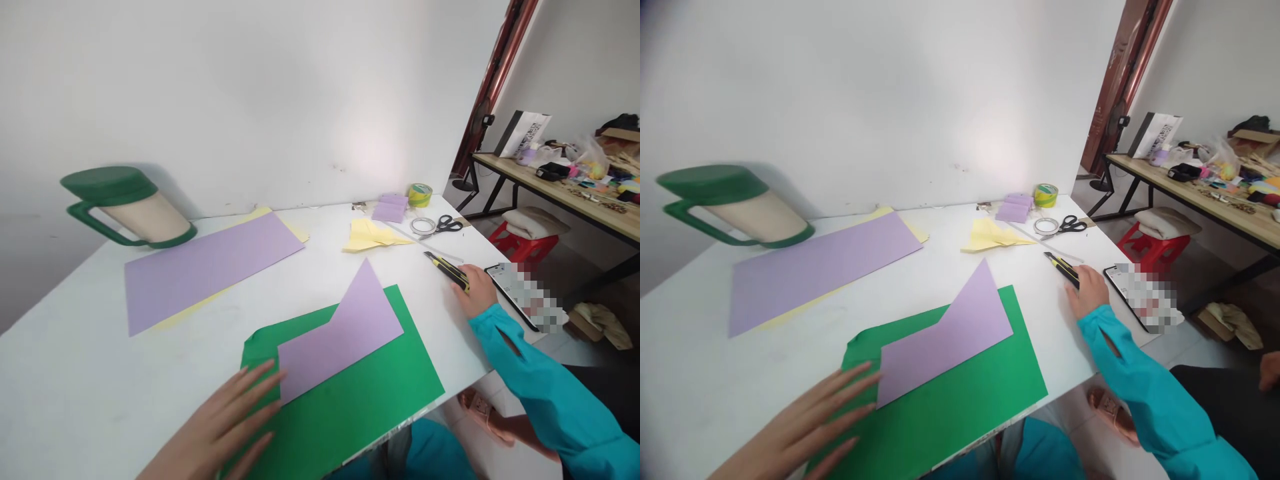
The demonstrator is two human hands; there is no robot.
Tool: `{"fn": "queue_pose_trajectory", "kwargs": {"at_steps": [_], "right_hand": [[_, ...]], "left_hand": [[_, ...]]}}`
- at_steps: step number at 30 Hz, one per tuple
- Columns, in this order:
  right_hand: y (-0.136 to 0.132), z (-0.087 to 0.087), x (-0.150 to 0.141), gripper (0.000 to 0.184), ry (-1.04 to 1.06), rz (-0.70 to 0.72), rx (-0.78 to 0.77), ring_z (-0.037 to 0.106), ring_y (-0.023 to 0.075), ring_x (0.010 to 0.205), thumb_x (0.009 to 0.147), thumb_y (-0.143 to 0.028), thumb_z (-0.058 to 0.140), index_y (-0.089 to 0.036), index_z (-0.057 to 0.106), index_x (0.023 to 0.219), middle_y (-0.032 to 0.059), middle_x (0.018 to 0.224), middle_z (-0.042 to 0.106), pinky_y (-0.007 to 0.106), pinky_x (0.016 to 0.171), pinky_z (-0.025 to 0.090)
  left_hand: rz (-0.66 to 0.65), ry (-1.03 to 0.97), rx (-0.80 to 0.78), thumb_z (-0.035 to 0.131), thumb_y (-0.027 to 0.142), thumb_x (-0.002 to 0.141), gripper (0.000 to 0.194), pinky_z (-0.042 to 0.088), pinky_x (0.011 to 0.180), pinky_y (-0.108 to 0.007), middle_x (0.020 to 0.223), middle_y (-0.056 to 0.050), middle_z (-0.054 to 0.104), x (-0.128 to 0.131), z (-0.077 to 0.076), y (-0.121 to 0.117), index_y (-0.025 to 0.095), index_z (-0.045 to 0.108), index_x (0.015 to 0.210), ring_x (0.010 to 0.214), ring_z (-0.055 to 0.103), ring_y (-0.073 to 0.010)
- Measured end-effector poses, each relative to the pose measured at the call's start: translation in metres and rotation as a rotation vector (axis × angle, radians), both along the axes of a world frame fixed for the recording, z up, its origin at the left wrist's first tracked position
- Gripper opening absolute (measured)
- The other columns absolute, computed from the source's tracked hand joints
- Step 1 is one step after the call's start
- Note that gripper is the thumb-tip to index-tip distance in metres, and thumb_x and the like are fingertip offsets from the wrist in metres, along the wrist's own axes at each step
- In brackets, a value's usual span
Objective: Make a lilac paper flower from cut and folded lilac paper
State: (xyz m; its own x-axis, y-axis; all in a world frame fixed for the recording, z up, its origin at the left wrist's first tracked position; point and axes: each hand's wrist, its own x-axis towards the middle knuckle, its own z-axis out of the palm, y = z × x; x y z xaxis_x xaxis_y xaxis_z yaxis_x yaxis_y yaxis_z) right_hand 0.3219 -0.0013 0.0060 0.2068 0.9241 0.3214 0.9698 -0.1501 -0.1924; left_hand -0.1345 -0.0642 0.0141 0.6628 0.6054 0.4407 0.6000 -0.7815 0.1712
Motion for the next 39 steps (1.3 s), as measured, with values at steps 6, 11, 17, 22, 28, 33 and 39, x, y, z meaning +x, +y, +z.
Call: {"fn": "queue_pose_trajectory", "kwargs": {"at_steps": [6, 11, 17, 22, 28, 33, 39], "right_hand": [[0.016, -0.005, 0.024, 0.046, -0.014, -0.133, -0.086, 0.05, 0.0327, 0.105, 0.083, -0.043, 0.054, -0.01, 0.055, 0.116, 0.019, 0.108, 0.058, 0.045, 0.093, 0.035], [0.01, 0.0, 0.018, 0.035, 0.039, -0.132, -0.13, 0.051, 0.0316, 0.104, 0.082, -0.036, 0.057, -0.01, 0.059, 0.105, 0.0192, 0.105, 0.058, 0.041, 0.09, 0.038], [-0.026, 0.006, 0.005, 0.038, 0.249, -0.062, -0.188, 0.061, 0.0177, 0.072, 0.077, -0.035, 0.06, -0.019, 0.047, 0.109, 0.0052, 0.092, 0.065, 0.028, 0.063, 0.045], [-0.04, 0.013, -0.012, 0.039, 0.521, 0.197, -0.266, 0.056, 0.015, 0.06, 0.07, -0.041, 0.066, -0.024, 0.052, 0.102, -0.0026, 0.073, 0.063, 0.026, 0.058, 0.042], [-0.03, 0.015, -0.025, 0.037, 0.398, 0.187, -0.297, 0.057, 0.0169, 0.065, 0.071, -0.043, 0.064, -0.023, 0.061, 0.102, 0.0008, 0.078, 0.066, 0.028, 0.061, 0.042], [-0.014, 0.009, -0.028, 0.036, 0.333, 0.253, -0.25, 0.058, 0.0166, 0.067, 0.073, -0.042, 0.063, -0.024, 0.062, 0.105, 0.0016, 0.084, 0.068, 0.028, 0.062, 0.042], [0.001, 0.008, -0.024, 0.036, 0.312, 0.364, -0.232, 0.061, 0.0197, 0.081, 0.072, -0.036, 0.067, -0.019, 0.065, 0.103, 0.0063, 0.093, 0.067, 0.029, 0.068, 0.046]], "left_hand": [[-0.021, 0.08, 0.024, 0.046, 0.03, 0.088, 0.031, 0.049, 0.096, -0.043, 0.135, -0.009, 0.053, 0.076, 0.009, 0.04, 0.023, 0.061, 0.115, 0.126, 0.046, -0.0294], [0.1, 0.176, 0.067, 0.057, 0.059, 0.076, 0.066, 0.046, 0.094, -0.053, 0.133, -0.025, 0.049, 0.133, -0.023, 0.068, 0.01, 0.056, 0.12, 0.122, 0.046, -0.0409], [0.143, 0.108, 0.063, 0.05, 0.074, 0.071, 0.083, 0.042, 0.093, -0.052, 0.125, -0.022, 0.053, 0.129, -0.037, 0.078, 0.012, 0.05, 0.126, 0.116, 0.048, -0.0386], [0.091, 0.051, -0.023, 0.055, 0.07, 0.071, 0.08, 0.041, 0.091, -0.05, 0.119, -0.018, 0.054, 0.13, -0.028, 0.076, 0.014, 0.048, 0.128, 0.109, 0.05, -0.0347], [0.068, 0.003, -0.101, 0.064, 0.064, 0.066, 0.084, 0.039, 0.09, -0.048, 0.115, -0.016, 0.055, 0.132, -0.028, 0.076, 0.015, 0.043, 0.132, 0.106, 0.051, -0.0322], [0.062, -0.051, -0.066, 0.068, 0.063, 0.063, 0.089, 0.039, 0.091, -0.048, 0.118, -0.017, 0.052, 0.131, -0.036, 0.076, 0.014, 0.042, 0.133, 0.108, 0.048, -0.0326], [0.105, 0.003, -0.054, 0.064, 0.071, 0.06, 0.095, 0.037, 0.09, -0.052, 0.126, -0.02, 0.05, 0.132, -0.034, 0.075, 0.012, 0.044, 0.132, 0.112, 0.045, -0.0368]]}}
